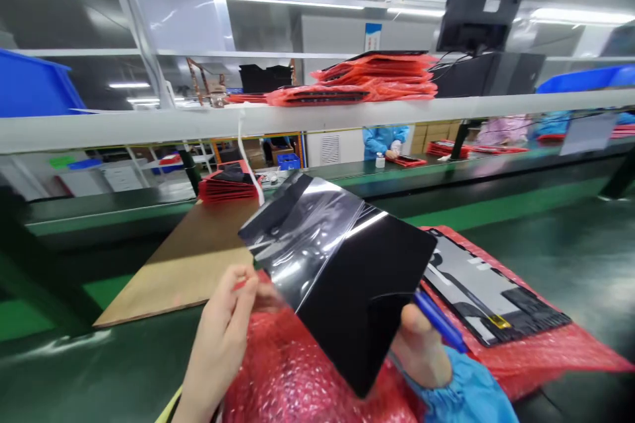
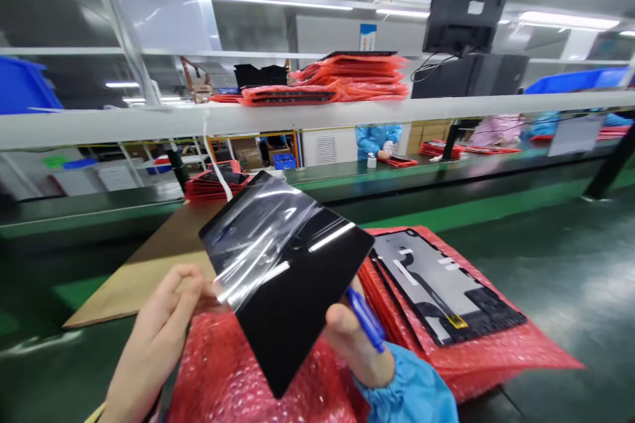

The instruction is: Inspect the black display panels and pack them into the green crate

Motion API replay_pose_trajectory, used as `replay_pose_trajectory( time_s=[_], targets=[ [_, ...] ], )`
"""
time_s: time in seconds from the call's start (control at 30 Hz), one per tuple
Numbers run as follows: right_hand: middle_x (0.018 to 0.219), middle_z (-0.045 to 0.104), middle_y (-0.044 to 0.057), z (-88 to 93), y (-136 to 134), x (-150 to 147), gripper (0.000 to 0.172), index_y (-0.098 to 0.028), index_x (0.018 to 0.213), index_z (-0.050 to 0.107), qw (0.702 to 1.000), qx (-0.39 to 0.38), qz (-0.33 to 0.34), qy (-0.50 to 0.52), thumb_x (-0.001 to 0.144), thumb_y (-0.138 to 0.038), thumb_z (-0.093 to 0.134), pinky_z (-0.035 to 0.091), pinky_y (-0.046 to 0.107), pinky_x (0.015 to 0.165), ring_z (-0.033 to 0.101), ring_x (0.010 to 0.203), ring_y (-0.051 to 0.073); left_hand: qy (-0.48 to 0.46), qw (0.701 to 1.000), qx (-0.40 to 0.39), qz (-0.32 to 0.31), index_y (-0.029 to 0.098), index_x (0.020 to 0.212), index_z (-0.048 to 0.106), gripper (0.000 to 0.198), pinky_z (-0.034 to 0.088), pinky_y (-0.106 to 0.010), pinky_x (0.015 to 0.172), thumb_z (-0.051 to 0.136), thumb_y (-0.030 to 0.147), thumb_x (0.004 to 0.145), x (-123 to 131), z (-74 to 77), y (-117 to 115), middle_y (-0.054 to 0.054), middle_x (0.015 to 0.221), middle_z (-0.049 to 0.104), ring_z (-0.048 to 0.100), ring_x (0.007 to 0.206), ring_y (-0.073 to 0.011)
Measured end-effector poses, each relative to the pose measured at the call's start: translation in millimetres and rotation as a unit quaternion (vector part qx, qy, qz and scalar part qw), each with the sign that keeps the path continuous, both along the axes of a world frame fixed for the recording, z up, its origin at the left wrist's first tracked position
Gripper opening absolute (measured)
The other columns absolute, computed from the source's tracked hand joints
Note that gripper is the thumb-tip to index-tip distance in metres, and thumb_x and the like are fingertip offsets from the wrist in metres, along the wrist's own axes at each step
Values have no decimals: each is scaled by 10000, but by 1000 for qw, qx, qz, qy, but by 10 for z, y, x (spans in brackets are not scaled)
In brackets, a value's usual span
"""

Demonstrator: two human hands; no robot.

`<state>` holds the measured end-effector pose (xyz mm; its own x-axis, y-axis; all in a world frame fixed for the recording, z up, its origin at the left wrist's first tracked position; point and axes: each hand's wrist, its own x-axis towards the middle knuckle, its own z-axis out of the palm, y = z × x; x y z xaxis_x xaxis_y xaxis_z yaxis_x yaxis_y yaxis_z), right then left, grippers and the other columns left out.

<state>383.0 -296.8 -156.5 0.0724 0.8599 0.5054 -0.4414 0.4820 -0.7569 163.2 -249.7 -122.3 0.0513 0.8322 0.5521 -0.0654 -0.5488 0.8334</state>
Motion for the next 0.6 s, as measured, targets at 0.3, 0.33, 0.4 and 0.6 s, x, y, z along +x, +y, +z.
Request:
replay_pose_trajectory(
  time_s=[0.3, 0.33, 0.4, 0.6],
  targets=[
    [1075, 723, -23, 256, 112, -113, 289, -394, 999, 704, 998, -36, -22, 56, 768, -551, 630, 527, 359, 923, 645, 1069, 243, -428, 901, -41, -54, 187, 868, 616, 49, 506, -262, 845, 576, 212, 852, 19, 159, -1, -15, 942, 653, 623, 922, -141],
    [1175, 680, -29, 285, 79, -138, 320, -406, 1097, 659, 998, -37, -37, 39, 799, -514, 617, 491, 353, 974, 595, 1149, 230, -438, 898, -24, -42, 190, 881, 615, 68, 504, -279, 858, 556, 221, 869, 21, 158, -35, -18, 955, 656, 621, 943, -149],
    [1341, 565, -26, 327, -5, -182, 507, -413, 1296, 506, 998, -34, -51, -24, 808, -438, 639, 423, 365, 1045, 477, 1275, 225, -442, 897, 33, -13, 206, 898, 612, 88, 515, -291, 836, 532, 243, 889, 20, 152, -98, -9, 929, 660, 629, 903, -145],
    [1539, 272, -13, 347, -125, -237, 829, -348, 1475, 209, 951, -33, -170, -255, 789, -376, 673, 158, 447, 1165, 194, 1419, 259, -422, 899, 111, 46, 247, 903, 604, 72, 542, -293, 762, 547, 287, 882, 50, 92, -211, 8, 891, 630, 621, 813, -137]
  ],
)
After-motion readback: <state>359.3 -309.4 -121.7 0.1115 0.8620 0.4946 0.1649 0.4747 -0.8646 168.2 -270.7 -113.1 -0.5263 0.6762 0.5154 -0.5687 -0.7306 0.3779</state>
